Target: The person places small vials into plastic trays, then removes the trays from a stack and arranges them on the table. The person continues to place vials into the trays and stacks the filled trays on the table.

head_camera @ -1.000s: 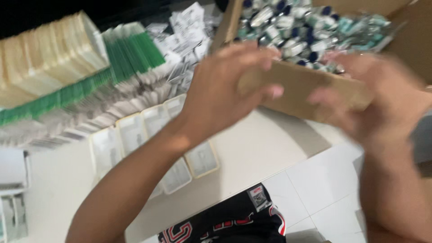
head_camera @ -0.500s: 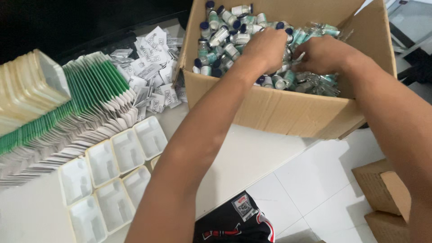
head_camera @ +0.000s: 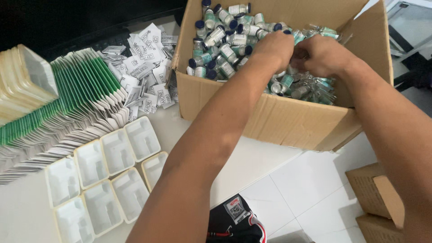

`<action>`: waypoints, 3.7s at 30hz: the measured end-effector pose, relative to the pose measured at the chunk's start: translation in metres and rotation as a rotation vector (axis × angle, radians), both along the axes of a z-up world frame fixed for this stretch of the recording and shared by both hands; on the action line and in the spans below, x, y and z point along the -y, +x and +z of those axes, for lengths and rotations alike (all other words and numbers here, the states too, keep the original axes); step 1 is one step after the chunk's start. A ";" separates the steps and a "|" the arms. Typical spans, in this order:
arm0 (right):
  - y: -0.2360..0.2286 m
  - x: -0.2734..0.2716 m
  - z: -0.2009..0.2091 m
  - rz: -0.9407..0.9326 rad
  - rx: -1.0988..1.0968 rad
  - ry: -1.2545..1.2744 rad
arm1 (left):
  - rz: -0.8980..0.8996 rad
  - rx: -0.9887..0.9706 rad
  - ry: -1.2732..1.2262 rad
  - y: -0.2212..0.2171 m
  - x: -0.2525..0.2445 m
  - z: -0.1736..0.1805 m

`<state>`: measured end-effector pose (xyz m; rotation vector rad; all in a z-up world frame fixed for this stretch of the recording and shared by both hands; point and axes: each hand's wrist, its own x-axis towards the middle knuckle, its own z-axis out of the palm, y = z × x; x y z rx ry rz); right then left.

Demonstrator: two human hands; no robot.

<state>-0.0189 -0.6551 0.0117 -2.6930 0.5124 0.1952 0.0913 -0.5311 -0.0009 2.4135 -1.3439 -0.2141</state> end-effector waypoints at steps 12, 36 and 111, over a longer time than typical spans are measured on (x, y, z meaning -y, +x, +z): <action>-0.020 -0.018 0.044 -0.167 0.365 0.583 | 0.010 -0.086 -0.792 0.036 -0.069 0.042; -0.027 -0.240 0.068 0.117 0.608 1.510 | 0.010 -0.761 -1.001 -0.025 -0.308 0.060; 0.037 -0.367 -0.016 0.809 0.819 0.259 | 0.435 -1.149 -1.106 -0.036 -0.488 -0.024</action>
